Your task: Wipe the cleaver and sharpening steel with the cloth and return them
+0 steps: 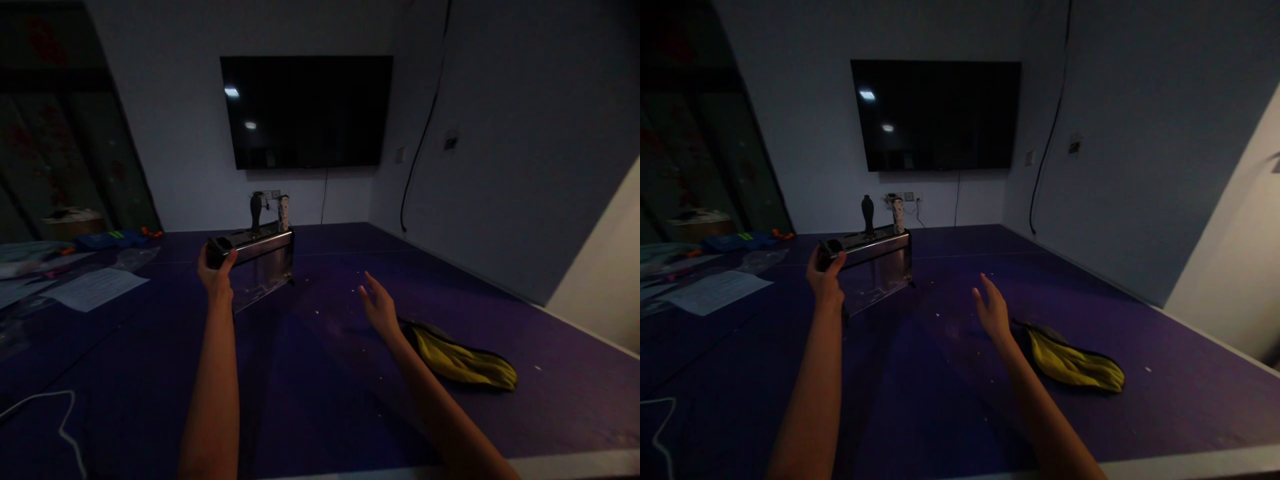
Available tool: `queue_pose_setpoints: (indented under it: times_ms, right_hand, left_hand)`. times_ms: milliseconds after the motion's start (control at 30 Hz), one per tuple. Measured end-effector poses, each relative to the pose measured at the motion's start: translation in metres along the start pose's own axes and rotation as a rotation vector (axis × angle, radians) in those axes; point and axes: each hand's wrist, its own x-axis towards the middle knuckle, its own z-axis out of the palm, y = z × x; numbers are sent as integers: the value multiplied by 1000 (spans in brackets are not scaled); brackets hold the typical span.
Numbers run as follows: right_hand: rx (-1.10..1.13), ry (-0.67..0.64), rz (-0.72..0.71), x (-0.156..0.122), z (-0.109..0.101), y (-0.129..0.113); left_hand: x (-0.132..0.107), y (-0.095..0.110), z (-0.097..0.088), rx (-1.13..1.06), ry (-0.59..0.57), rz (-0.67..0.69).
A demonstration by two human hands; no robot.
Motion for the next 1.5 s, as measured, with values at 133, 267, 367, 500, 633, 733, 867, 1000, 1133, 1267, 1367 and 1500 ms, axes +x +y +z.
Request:
queue_pose_setpoints:
  times_ms: [133, 267, 367, 500, 633, 733, 867, 1000, 1133, 1267, 1367, 1500]
  right_hand:
    - [360, -100, 65, 34, 26, -34]
    - [655, -204, 55, 65, 37, -57]
    - [805, -278, 78, 72, 37, -57]
    - [850, -161, 191, 67, 37, -46]
    - [764, -41, 145, 67, 34, -42]
    - [646, 3, 76, 73, 25, -43]
    - [474, 149, -46, 85, 8, -38]
    - [204, 399, -68, 95, -8, -18]
    - [-2, 596, -48, 92, -26, 13]
    - [-153, 727, 29, 82, -45, 36]
    - [-241, 776, 155, 74, -53, 43]
    - [-296, 799, 288, 66, -53, 45]
  left_hand:
    - [-13, 25, 14, -92, -107, -25]
    - [-31, 34, 30, -192, -237, -104]
    - [-44, 30, 40, -272, -313, -195]
    - [-55, 22, 48, -325, -370, -241]
    - [-62, 16, 53, -296, -460, -192]
    - [-65, 13, 56, -232, -512, -165]
    - [-61, 15, 54, -140, -439, -110]
    - [-51, 18, 48, -107, -360, -189]
    - [-43, 20, 43, -100, -344, -256]
    - [-40, 23, 42, -93, -360, -278]
    - [-40, 23, 42, -71, -366, -280]
    - [-39, 22, 42, -69, -373, -296]
